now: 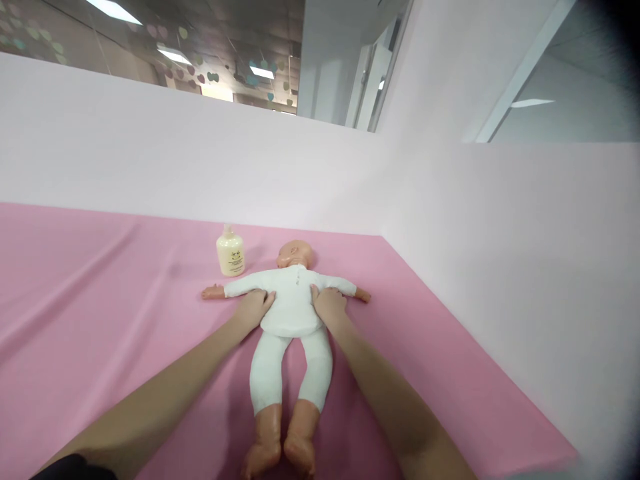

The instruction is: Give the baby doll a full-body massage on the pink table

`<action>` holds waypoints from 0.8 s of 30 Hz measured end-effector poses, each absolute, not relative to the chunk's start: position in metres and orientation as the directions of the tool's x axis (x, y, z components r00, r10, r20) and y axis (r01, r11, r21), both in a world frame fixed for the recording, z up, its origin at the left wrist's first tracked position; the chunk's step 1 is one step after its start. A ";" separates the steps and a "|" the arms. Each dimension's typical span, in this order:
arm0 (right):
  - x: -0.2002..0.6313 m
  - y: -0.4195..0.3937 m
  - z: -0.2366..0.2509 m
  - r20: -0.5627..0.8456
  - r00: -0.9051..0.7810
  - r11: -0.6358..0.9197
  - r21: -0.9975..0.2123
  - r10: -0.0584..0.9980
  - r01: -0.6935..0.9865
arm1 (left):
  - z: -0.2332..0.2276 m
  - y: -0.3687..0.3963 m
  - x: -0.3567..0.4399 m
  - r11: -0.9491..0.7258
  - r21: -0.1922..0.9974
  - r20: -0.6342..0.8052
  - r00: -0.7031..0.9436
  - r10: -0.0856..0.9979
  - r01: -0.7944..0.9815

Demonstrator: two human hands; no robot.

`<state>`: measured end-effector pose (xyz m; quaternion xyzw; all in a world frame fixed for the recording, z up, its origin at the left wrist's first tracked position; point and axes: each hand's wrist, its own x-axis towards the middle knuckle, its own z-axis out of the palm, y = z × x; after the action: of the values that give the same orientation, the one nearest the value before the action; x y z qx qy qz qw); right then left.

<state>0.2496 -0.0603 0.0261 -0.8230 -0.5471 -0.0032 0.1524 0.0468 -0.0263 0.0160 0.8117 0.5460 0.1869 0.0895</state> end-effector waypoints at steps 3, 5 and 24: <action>0.254 -0.055 0.018 0.099 0.422 -0.372 -0.326 0.901 0.869 | 0.010 -0.023 0.045 -0.326 0.367 0.197 0.269 0.943 0.871; 0.258 -0.052 0.013 0.062 0.411 -0.361 -0.372 0.910 0.855 | 0.008 -0.021 0.044 -0.307 0.405 0.192 0.248 0.949 0.861; 0.260 -0.051 0.018 -0.044 0.087 -0.049 -0.997 0.995 0.062 | 0.026 -0.019 0.052 0.241 0.899 -0.045 0.470 0.881 -0.367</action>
<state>0.2604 -0.0507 0.0178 -0.5482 -0.4823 0.4734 0.4928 0.0516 -0.0190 0.0264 0.4451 0.2891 0.4258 0.7328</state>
